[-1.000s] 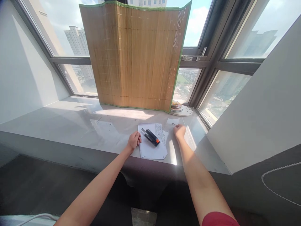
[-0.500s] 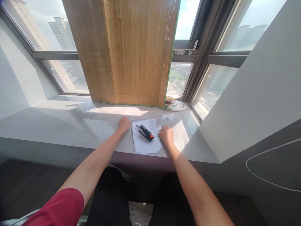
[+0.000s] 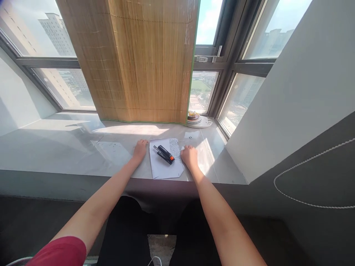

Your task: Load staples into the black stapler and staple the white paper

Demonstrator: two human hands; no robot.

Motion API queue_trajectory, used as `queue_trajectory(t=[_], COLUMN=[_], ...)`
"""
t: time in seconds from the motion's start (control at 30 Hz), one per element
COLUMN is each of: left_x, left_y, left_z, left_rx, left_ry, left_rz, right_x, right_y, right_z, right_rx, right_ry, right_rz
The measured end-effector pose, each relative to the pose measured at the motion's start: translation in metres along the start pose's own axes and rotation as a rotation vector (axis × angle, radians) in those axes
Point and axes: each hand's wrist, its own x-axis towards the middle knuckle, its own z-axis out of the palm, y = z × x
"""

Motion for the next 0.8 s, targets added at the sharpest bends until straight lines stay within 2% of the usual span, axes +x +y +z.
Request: queue_trajectory(t=[0.13,0.27,0.37,0.53,0.8], left_x=[-0.035,-0.058,-0.061,-0.054,-0.056], left_y=[0.007,0.013,0.015,0.009,0.010], left_z=[-0.005,-0.012,-0.014,-0.009,-0.014], left_rx=[0.075,0.067,0.002,-0.070,-0.144], left_ry=[0.050,0.058,0.072,0.128,0.093], left_rz=[-0.046,0.056,0.128,0.073,0.159], right_x=[-0.001,0.000,0.000,0.002,0.001], right_y=[0.000,-0.001,-0.001,-0.002,-0.001], right_z=[0.000,-0.001,-0.001,-0.001,-0.001], right_rx=[-0.006,-0.012,-0.019,0.000,0.021], right_ry=[0.013,0.005,-0.003,-0.012,-0.021], right_rz=[-0.005,-0.002,0.003,0.016,0.014])
